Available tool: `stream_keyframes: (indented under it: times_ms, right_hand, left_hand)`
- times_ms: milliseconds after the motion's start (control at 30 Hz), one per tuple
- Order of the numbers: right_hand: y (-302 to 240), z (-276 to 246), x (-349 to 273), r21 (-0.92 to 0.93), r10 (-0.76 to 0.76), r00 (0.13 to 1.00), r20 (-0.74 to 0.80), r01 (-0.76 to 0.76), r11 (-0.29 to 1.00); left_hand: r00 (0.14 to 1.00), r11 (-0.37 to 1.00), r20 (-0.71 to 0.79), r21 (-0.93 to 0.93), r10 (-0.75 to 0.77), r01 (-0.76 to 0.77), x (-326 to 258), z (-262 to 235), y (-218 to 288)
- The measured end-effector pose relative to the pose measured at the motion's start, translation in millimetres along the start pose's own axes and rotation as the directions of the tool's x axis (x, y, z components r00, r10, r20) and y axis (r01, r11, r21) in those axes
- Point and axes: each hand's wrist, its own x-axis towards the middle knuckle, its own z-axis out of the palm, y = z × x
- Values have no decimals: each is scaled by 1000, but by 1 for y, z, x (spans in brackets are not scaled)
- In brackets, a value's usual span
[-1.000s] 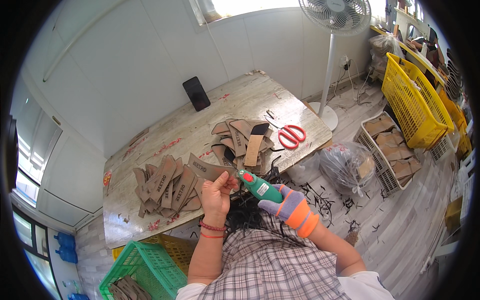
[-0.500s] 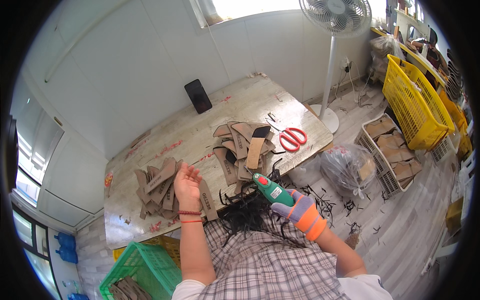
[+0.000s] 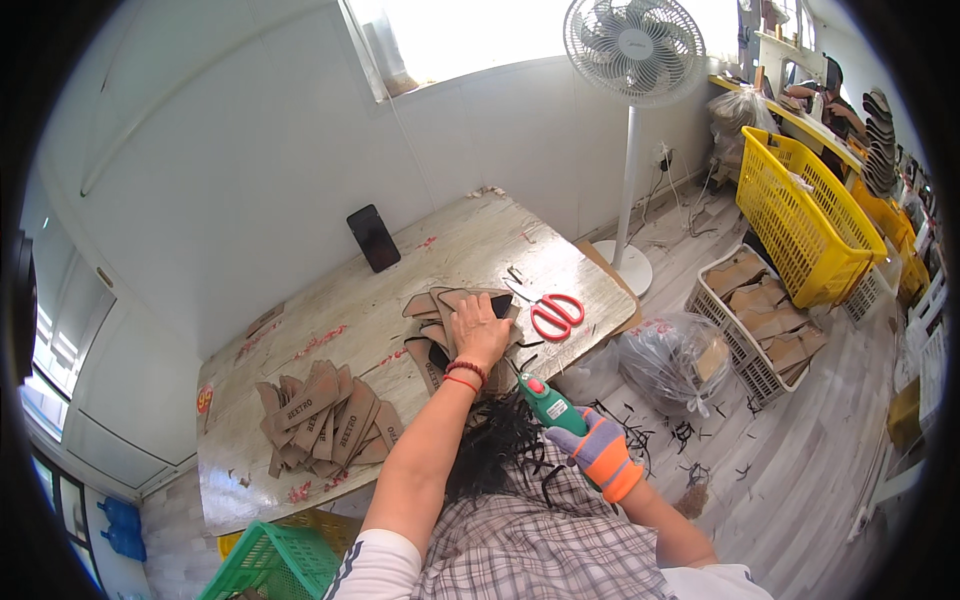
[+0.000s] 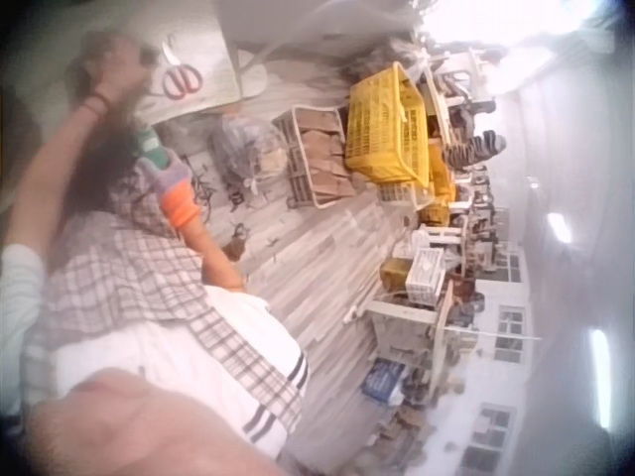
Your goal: The person uses a handheld rotary tool to grind the edges of small cardboard pieces. They pick up each piece from a pile on the table, hold it with the left hand, and apply the tool with the right hand, then place the piece back on the table. The process is repeated continuously.
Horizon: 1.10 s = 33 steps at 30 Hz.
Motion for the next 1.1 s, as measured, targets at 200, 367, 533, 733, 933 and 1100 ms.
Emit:
stream_keyframes:
  times_ms: [200, 367, 533, 733, 933, 1100]
  right_hand:
    - [-2, -3, 6, -3, 12, 1000, 23, -11, 1000]
    - [-22, 20, 8, -22, 7, 996, 87, -5, 1000]
    - [-15, 39, 9, -158, -108, 987, 117, 125, 979]
    - [-20, 41, -2, -254, -134, 982, 131, 164, 953]
    - [-24, 40, -6, -91, -115, 984, 134, 128, 988]
    - [-42, 37, -10, -85, -77, 987, 140, 90, 992]
  left_hand:
    - [974, 952, -166, -288, -153, 100, -24, -12, -34]
    - [862, 86, 20, -993, -507, 74, -79, -68, -40]
    - [781, -388, 254, -922, -571, 17, -110, -105, -27]
    - [742, -459, 301, -888, -600, -11, -119, -120, -15]
    - [746, -418, 285, -908, -602, 10, -121, -109, -5]
    - [745, -416, 316, -908, -588, 57, -126, -98, -4]
